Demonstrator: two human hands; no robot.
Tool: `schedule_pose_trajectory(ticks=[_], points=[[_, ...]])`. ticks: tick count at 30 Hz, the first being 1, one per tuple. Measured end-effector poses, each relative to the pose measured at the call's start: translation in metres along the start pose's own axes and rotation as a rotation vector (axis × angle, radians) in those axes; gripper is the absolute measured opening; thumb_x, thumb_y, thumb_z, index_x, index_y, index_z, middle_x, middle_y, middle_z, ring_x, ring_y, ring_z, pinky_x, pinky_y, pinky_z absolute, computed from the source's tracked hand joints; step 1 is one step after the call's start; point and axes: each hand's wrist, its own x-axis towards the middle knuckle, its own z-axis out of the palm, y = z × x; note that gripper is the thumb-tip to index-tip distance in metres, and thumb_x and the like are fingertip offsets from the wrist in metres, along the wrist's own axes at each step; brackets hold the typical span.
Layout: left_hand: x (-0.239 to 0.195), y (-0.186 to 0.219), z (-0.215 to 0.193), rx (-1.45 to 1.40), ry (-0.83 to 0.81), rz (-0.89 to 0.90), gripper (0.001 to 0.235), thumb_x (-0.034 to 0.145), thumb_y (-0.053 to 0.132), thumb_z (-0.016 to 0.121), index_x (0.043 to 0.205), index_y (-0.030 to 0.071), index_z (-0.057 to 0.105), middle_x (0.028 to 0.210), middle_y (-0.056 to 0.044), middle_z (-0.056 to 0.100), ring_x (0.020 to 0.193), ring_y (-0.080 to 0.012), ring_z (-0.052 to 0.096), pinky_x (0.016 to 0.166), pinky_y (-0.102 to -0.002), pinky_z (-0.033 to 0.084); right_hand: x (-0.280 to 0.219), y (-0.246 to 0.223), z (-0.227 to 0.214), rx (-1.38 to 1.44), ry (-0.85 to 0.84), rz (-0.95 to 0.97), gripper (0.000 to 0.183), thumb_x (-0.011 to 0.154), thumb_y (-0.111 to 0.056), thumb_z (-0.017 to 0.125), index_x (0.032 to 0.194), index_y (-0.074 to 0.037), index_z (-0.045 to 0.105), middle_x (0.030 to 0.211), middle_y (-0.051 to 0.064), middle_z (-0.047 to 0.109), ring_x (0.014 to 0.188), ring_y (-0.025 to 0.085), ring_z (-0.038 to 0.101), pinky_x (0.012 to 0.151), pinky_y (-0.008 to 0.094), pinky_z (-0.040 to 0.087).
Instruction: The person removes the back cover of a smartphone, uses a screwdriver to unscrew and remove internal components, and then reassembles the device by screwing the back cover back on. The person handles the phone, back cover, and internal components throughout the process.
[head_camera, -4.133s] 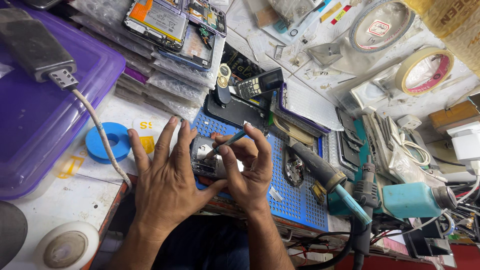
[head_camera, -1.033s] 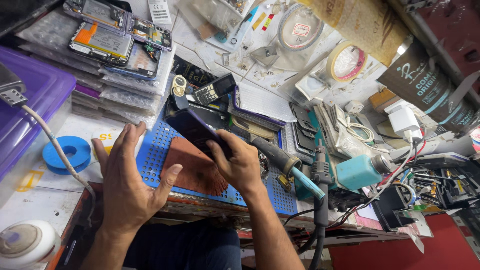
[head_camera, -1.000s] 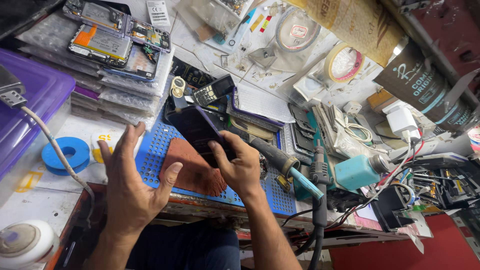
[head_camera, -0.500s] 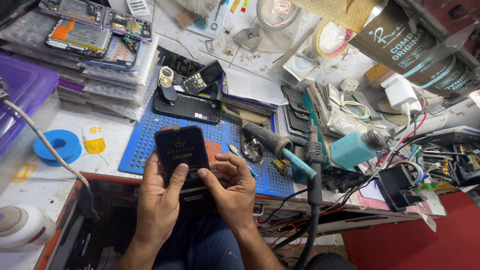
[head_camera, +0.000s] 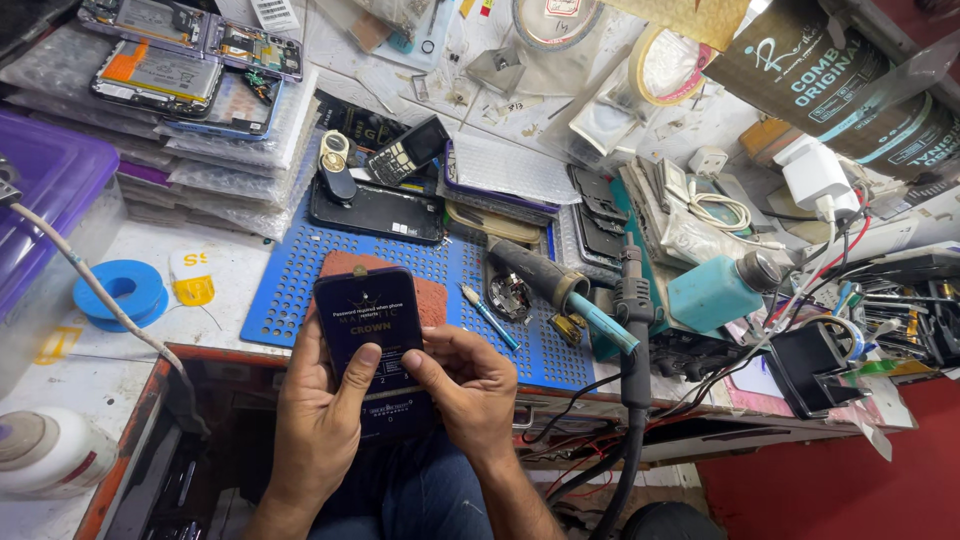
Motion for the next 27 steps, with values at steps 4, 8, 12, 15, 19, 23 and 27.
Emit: schedule_pose_trajectory(ticks=[4,8,12,15,19,23,27], points=[[-0.0002,-0.0001,0.0000,-0.038,-0.002,-0.021,0.048,0.101,0.009,0.059,0.147,0.002,0.046,0.129,-0.008,0.067,0.117,-0.0127,0.065,0.100,-0.029,0.053,-0.0005,0.0006,0.0014,-0.024,0.007,-0.007,0.030,0.091,0.002,0.079,0.119,0.001,0.069,0.099,0.013,0.079,0.090,0.014,0.075,0.079,0.025,0.062],[-0.0007,-0.0012,0.0001,-0.028,-0.003,-0.015,0.047,0.101,0.008,0.059,0.146,0.002,0.046,0.128,-0.009,0.067,0.117,-0.0134,0.065,0.101,-0.029,0.053,-0.0019,0.0021,0.0029,0.032,0.010,-0.010,0.034,0.091,0.002,0.078,0.123,0.000,0.064,0.102,0.014,0.078,0.094,0.015,0.076,0.083,0.026,0.063],[-0.0014,-0.0019,-0.0009,-0.053,-0.004,-0.062,0.045,0.101,0.009,0.058,0.144,0.002,0.047,0.125,-0.009,0.069,0.115,-0.0140,0.067,0.100,-0.029,0.054,-0.0021,0.0052,0.0009,0.036,-0.003,-0.018,0.033,0.091,0.002,0.078,0.121,0.000,0.065,0.102,0.014,0.079,0.094,0.016,0.076,0.083,0.026,0.063],[-0.0008,-0.0027,-0.0014,-0.035,-0.011,-0.038,0.044,0.101,0.009,0.059,0.144,0.002,0.048,0.125,-0.009,0.069,0.115,-0.0140,0.066,0.100,-0.029,0.053,-0.0027,0.0075,0.0001,-0.024,0.011,-0.042,0.030,0.091,0.003,0.079,0.119,0.000,0.067,0.099,0.014,0.079,0.091,0.015,0.075,0.081,0.025,0.062],[-0.0010,-0.0023,-0.0031,0.006,-0.023,-0.052,0.045,0.101,0.010,0.058,0.144,0.002,0.049,0.123,-0.009,0.070,0.114,-0.0137,0.068,0.099,-0.029,0.055,-0.0032,0.0079,-0.0015,-0.014,-0.001,-0.027,0.027,0.091,0.001,0.079,0.117,0.000,0.069,0.098,0.013,0.079,0.090,0.014,0.076,0.079,0.025,0.063],[-0.0014,-0.0026,-0.0035,-0.016,-0.016,-0.062,0.045,0.101,0.010,0.059,0.144,0.002,0.050,0.122,-0.009,0.071,0.113,-0.0135,0.068,0.098,-0.029,0.054,-0.0027,0.0078,-0.0015,-0.025,0.008,0.006,0.027,0.092,0.002,0.079,0.117,0.002,0.070,0.099,0.013,0.079,0.089,0.015,0.075,0.080,0.026,0.062],[-0.0008,-0.0017,-0.0032,-0.053,-0.007,-0.061,0.046,0.100,0.009,0.060,0.145,0.002,0.049,0.122,-0.008,0.070,0.111,-0.0131,0.068,0.097,-0.029,0.055,-0.0022,0.0043,0.0042,0.039,0.002,-0.009,0.033,0.091,0.001,0.078,0.121,0.001,0.064,0.104,0.012,0.078,0.095,0.017,0.076,0.083,0.028,0.064]])
